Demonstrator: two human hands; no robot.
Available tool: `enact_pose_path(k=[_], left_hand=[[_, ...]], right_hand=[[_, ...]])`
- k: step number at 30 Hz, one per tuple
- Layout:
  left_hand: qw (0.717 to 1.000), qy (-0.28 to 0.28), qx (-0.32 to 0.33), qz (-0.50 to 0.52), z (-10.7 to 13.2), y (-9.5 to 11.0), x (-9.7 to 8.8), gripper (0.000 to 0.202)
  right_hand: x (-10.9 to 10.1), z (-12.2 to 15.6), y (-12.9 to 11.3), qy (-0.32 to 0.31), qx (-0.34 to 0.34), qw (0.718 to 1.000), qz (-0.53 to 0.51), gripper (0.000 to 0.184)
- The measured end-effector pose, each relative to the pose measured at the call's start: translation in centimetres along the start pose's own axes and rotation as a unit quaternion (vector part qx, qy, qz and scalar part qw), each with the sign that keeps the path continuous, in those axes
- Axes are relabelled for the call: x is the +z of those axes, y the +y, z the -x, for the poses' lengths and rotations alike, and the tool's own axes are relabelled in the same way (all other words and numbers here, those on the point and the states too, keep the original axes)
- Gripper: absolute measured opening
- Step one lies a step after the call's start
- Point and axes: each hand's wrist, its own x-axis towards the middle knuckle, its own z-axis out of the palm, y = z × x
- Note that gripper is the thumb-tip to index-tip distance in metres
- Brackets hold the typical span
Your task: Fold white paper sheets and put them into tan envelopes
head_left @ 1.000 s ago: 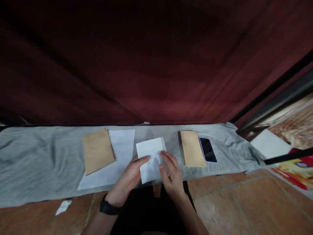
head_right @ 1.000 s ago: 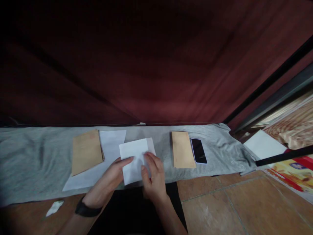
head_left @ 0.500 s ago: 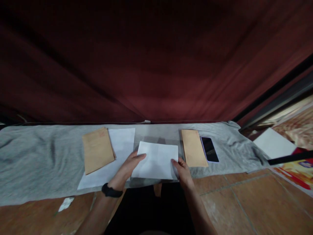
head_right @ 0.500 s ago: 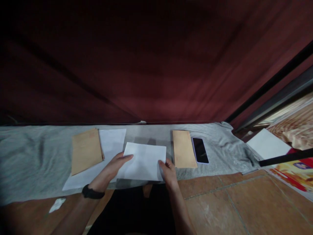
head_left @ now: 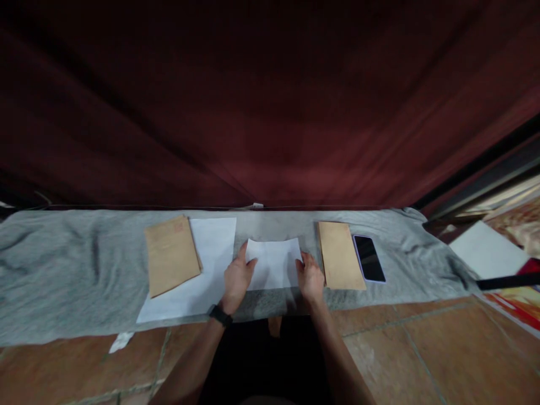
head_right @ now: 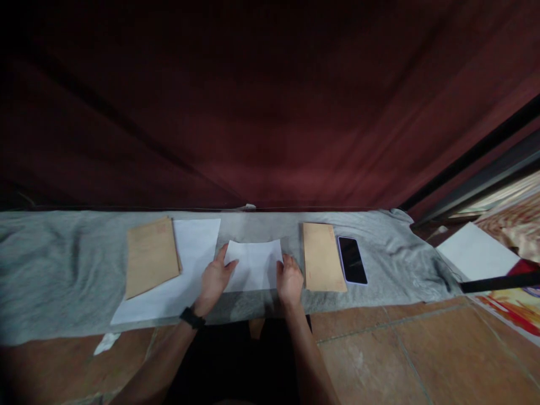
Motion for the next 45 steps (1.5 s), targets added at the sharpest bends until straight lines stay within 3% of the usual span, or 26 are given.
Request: enact_pose_path(k=[4, 6, 11, 14, 17, 20, 22, 24, 26, 34, 45], left_hand=[[1.0, 0.017, 0.011, -0.003, 0.5, -0.1, 0.4, 0.07], [0.999, 0.033, 0.014, 0.036, 0.6, -0.2, 0.6, 0.07], [0.991, 0.051, 0.011, 0.124, 0.1, -0.6, 0.9, 0.063], [0.988, 0.047, 0.011, 0.148, 0.0, -0.9, 1.1, 0.062], [0.984, 0.093, 0.055, 0.14, 0.7, -0.8, 1.3, 0.061], [0.972, 0.147, 0.148, 0.106, 1.8, 0.2, 2.0, 0.053], [0.961, 0.11, 0.23, 0.104, 2.5, 1.2, 2.9, 0.05], [0.947, 0.028, 0.302, 0.106, 2.9, 1.9, 4.0, 0.051], [0.942, -0.014, 0.322, 0.098, 2.8, 2.4, 4.9, 0.053], [0.949, -0.022, 0.307, 0.063, 0.9, 2.4, 5.3, 0.053], [0.95, 0.002, 0.313, 0.021, -0.1, 2.3, 5.6, 0.054]], right_hand=[[0.2, 0.2, -0.6, 0.041, -0.021, 0.999, 0.02, 0.04], [0.5, 0.4, -1.6, 0.033, -0.048, 0.998, 0.008, 0.044], [2.1, 1.6, -4.2, -0.108, -0.176, 0.978, -0.005, 0.046], [2.6, 2.3, -4.4, -0.155, -0.195, 0.968, 0.031, 0.048], [2.6, 2.7, -4.1, -0.153, -0.188, 0.969, 0.042, 0.051], [2.5, 2.7, -3.9, -0.154, -0.189, 0.969, 0.043, 0.051], [2.5, 2.8, -3.8, -0.167, -0.195, 0.965, 0.046, 0.054], [2.6, 2.9, -3.6, -0.178, -0.203, 0.962, 0.048, 0.06], [2.7, 3.1, -3.4, -0.178, -0.205, 0.961, 0.05, 0.062], [2.4, 3.4, -3.0, -0.159, -0.183, 0.97, 0.03, 0.053], [-0.2, 3.9, -2.6, -0.162, -0.211, 0.964, 0.006, 0.039]])
